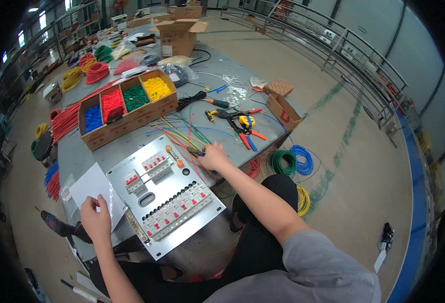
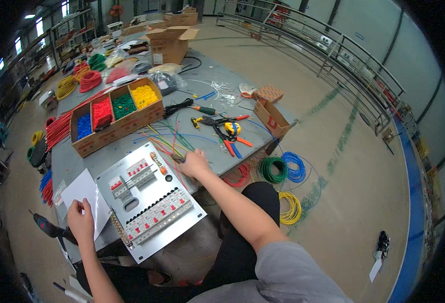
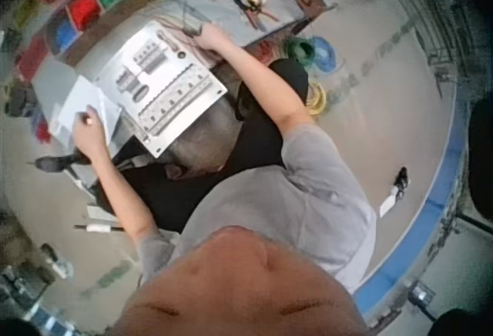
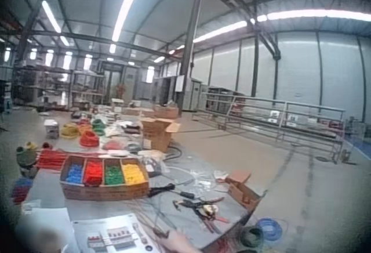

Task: The person strips the ends of blue electrical wires using pliers and inserts them into terminals on a metal electrical panel. The person repeats this process for multiple wires, securing each one into the panel's terminal blocks.

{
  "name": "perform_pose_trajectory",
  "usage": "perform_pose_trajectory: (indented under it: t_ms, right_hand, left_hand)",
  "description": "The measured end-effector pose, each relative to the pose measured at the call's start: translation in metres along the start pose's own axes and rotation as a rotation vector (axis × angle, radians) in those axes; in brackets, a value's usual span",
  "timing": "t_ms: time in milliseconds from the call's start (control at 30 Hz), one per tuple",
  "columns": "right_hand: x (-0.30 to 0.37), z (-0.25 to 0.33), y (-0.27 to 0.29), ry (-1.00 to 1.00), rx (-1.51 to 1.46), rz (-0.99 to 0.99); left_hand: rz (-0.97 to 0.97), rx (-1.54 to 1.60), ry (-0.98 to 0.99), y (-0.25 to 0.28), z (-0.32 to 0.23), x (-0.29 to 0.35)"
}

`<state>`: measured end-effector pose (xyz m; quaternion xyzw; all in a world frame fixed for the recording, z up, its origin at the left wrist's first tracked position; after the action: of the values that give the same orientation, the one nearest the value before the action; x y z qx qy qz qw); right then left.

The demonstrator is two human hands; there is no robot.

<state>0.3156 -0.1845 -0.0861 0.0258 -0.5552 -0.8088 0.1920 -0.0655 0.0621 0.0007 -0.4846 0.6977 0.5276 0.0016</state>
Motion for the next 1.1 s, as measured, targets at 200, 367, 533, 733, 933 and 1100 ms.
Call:
perform_pose_trajectory:
  t_ms: [200, 367, 533, 733, 933, 1100]
  right_hand:
    - [-0.091, -0.072, 0.128, -0.106, -0.241, -0.389]
    - [-0.126, -0.178, 0.160, -0.473, -0.018, -0.550]
    - [-0.147, -0.217, 0.134, -0.376, 0.241, -0.563]
    - [-0.160, -0.214, 0.168, -0.176, 0.332, -0.609]
    - [-0.063, -0.046, 0.196, 0.258, -0.067, -0.372]
    - [0.057, 0.066, 0.164, 0.586, -0.199, -0.033]
  left_hand:
    - [0.032, 0.040, -0.076, -0.021, -0.021, 0.004]
    - [0.090, 0.044, -0.069, -0.036, -0.023, 0.011]
    - [0.090, 0.083, -0.079, -0.036, -0.028, 0.007]
    - [0.000, 0.263, -0.144, -0.032, -0.039, 0.000]
    - [-0.005, 0.442, -0.095, -0.021, -0.030, -0.004]
    - [0.141, 1.263, 0.437, -0.017, -0.053, -0.006]
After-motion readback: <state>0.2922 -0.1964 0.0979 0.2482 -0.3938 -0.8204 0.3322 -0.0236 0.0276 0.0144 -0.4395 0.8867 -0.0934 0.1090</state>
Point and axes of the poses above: each hand's wrist, its own x-axis away from the middle knuckle, its own y-axis out of the back of the hand, z = x × y, the point moved 2 cm from there along -x, towards the middle knuckle, and after that the axes turned 11 degrees about -y, right-handed, at the moved point
